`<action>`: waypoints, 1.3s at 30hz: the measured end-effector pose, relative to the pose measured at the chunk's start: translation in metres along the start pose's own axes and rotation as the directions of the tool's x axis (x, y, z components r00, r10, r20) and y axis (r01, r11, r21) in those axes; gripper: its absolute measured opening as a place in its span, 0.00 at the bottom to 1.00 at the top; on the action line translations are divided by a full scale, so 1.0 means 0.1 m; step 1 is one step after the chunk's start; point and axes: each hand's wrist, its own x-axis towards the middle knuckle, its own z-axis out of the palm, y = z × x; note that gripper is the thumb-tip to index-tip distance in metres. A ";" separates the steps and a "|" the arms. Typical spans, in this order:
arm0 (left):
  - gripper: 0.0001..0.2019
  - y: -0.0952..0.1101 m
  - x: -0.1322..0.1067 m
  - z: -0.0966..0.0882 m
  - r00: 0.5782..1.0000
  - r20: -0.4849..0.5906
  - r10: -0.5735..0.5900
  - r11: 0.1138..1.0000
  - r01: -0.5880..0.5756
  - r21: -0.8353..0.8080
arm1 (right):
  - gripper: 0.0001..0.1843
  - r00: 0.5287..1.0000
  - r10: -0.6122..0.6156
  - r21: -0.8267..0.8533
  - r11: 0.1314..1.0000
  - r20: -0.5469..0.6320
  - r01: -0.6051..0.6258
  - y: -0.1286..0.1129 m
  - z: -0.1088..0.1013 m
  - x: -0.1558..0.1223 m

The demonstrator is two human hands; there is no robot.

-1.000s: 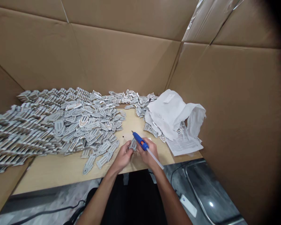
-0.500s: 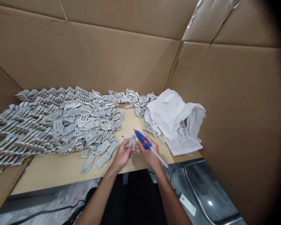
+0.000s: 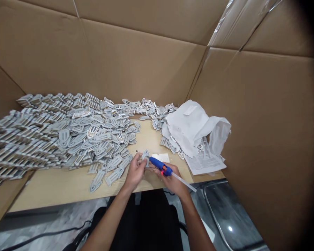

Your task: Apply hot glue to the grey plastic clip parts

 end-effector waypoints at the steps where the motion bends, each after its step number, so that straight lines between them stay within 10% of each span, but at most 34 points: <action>1: 0.19 0.00 0.00 0.00 1.000 -0.007 -0.004 1.000 0.004 0.008 | 0.19 1.000 -0.003 0.006 1.000 0.003 0.003 0.01 0.01 0.01; 31: 0.18 -0.15 0.00 -0.06 0.989 0.083 0.122 0.984 -0.131 0.121 | 0.12 0.997 0.078 -0.254 0.964 -0.013 -0.078 -0.25 0.06 0.00; 39: 0.25 -0.23 0.00 -0.06 0.991 0.031 0.130 0.986 -0.132 0.101 | 0.09 0.963 -0.040 -0.438 0.895 -0.268 -0.085 -0.39 0.26 -0.10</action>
